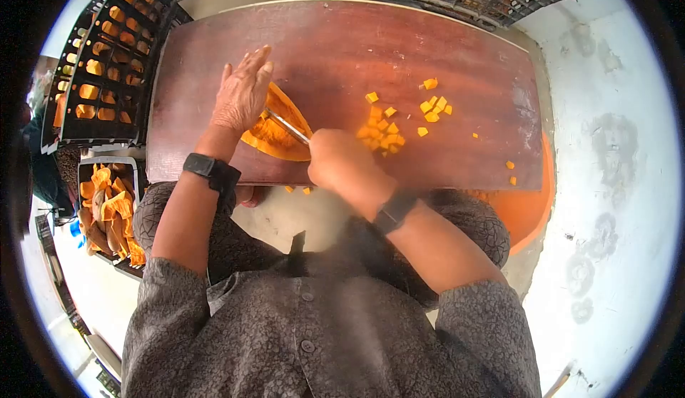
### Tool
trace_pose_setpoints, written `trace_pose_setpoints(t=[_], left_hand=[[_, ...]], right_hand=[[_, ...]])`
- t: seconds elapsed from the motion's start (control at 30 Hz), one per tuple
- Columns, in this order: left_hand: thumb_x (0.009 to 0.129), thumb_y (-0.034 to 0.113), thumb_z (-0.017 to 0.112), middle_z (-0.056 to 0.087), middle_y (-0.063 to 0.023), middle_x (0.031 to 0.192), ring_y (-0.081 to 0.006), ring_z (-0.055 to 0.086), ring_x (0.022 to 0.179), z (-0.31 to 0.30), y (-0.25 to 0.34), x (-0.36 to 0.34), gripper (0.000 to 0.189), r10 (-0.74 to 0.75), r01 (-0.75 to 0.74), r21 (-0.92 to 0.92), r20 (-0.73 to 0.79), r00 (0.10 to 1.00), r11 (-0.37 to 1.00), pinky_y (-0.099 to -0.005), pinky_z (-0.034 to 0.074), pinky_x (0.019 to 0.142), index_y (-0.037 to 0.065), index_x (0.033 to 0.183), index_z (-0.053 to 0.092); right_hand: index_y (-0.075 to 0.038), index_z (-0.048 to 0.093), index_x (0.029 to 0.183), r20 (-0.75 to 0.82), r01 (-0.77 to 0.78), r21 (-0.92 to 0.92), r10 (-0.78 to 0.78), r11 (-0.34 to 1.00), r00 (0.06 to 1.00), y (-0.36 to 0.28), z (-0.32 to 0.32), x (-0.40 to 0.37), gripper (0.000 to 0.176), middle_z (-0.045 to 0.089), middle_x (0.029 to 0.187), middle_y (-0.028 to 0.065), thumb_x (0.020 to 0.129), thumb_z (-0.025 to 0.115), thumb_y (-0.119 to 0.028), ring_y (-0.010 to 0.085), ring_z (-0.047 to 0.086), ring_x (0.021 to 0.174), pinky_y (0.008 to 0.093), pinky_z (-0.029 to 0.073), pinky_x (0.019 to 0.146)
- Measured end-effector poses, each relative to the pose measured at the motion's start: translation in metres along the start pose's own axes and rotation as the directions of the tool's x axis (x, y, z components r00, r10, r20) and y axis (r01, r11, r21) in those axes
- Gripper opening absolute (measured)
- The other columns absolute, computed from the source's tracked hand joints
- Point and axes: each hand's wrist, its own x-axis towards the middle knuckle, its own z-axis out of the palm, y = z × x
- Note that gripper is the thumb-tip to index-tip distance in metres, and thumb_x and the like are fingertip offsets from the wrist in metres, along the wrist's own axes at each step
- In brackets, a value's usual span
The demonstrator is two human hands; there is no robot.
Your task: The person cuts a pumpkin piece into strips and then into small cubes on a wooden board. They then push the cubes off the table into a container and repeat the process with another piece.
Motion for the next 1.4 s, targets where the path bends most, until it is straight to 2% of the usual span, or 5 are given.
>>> trace_pose_setpoints(t=[0.3, 0.53, 0.63, 0.9, 1.4], left_hand=[[0.083, 0.009, 0.069, 0.053, -0.0221, 0.129, -0.0359, 0.052, 0.121, -0.019, 0.02, -0.08, 0.038, -0.04, -0.158, -0.277, -0.594, 0.803, 0.948, -0.0432, 0.045, 0.099, 0.002, 0.118, 0.054], [0.091, 0.018, 0.065, 0.065, -0.0145, 0.094, -0.0196, 0.068, 0.074, 0.036, 0.046, -0.132, 0.029, -0.523, 0.612, -0.791, 0.526, 0.671, -0.009, -0.0297, 0.058, 0.067, -0.006, 0.105, 0.055], [0.092, 0.023, 0.064, 0.066, -0.0165, 0.091, -0.0192, 0.068, 0.076, 0.044, 0.059, -0.124, 0.037, -0.499, 0.425, -0.904, 0.389, 0.774, -0.047, -0.0279, 0.058, 0.068, -0.008, 0.109, 0.053], [0.078, 0.013, 0.068, 0.056, -0.0234, 0.111, -0.0395, 0.052, 0.111, 0.038, 0.063, -0.135, 0.045, -0.213, 0.106, -0.291, -0.363, 0.907, 0.951, -0.0505, 0.043, 0.09, -0.001, 0.115, 0.047], [0.08, 0.012, 0.059, 0.056, -0.0093, 0.1, -0.0286, 0.054, 0.1, 0.056, 0.03, -0.111, 0.021, 0.358, -0.379, -0.047, -0.238, 0.903, 0.924, -0.0421, 0.042, 0.092, 0.007, 0.101, 0.056]], right_hand=[[0.007, 0.066, 0.088, -0.092, 0.081, 0.044, -0.076, 0.996, 0.993, 0.009, 0.009, -0.005, 0.02, 0.067, 0.08, 0.0264, 0.076, 0.055, -0.005, 0.0388, 0.069, 0.08, 0.0453, 0.054, 0.073], [0.013, 0.06, 0.077, 0.09, -0.087, 0.374, 0.057, 0.923, 0.994, 0.003, -0.002, -0.009, 0.017, 0.058, 0.055, 0.0159, 0.075, 0.046, 0.002, 0.0237, 0.06, 0.046, 0.0378, 0.048, 0.044], [0.015, 0.059, 0.082, 0.065, -0.069, 0.36, 0.048, 0.93, 0.997, 0.0, 0.0, -0.012, 0.019, 0.058, 0.055, 0.0152, 0.076, 0.046, 0.003, 0.0232, 0.059, 0.045, 0.037, 0.048, 0.043], [0.014, 0.059, 0.078, 0.077, -0.113, 0.388, 0.09, 0.915, 0.993, -0.004, -0.001, -0.018, 0.016, 0.06, 0.057, 0.0177, 0.076, 0.047, 0.003, 0.0243, 0.06, 0.047, 0.0376, 0.048, 0.042], [0.014, 0.06, 0.078, -0.019, 0.004, 0.225, 0.0, 0.974, 1.0, -0.006, 0.004, -0.02, 0.017, 0.062, 0.059, 0.0195, 0.078, 0.051, 0.0, 0.0273, 0.063, 0.049, 0.0386, 0.051, 0.047]])
